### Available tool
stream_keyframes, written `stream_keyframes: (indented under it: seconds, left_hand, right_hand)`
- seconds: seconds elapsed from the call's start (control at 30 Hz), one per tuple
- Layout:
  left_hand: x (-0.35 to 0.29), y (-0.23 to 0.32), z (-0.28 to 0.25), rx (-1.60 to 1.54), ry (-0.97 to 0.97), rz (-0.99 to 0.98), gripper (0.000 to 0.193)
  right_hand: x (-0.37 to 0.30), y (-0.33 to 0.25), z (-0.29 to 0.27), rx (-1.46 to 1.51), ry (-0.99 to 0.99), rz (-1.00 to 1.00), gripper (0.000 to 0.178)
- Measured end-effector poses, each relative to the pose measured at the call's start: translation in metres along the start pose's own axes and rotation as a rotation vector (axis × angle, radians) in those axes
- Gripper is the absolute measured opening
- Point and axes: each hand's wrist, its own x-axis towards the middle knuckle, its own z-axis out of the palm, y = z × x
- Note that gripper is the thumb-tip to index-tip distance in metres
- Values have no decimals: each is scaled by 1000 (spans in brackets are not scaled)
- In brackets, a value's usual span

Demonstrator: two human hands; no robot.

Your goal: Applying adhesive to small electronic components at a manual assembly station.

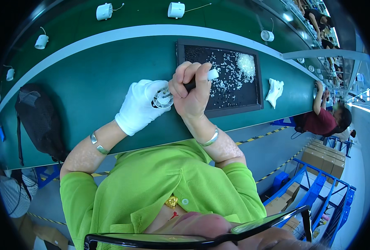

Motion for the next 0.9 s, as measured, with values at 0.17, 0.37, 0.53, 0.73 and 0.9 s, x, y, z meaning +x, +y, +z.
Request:
stream_keyframes:
  seconds: [0.17, 0.37, 0.53, 0.73, 0.9]
  left_hand:
    - [-2, -4, 2, 43, 47, 30, 39]
    - [3, -7, 0, 46, 36, 33, 38]
    - [5, -8, -5, 65, 60, 40, 34]
    - [9, 2, -10, -4, 30, 14, 23]
    - [3, 2, -10, -66, -11, -19, 21]
  right_hand:
    - [0, 9, -8, 22, 13, 26, 44]
    - [5, 12, -10, -21, -17, 21, 42]
    - [4, 16, -7, -63, -107, -19, 38]
    - [-5, 17, -8, -622, -210, -156, 38]
    - [-11, 13, -5, -775, -329, -227, 30]
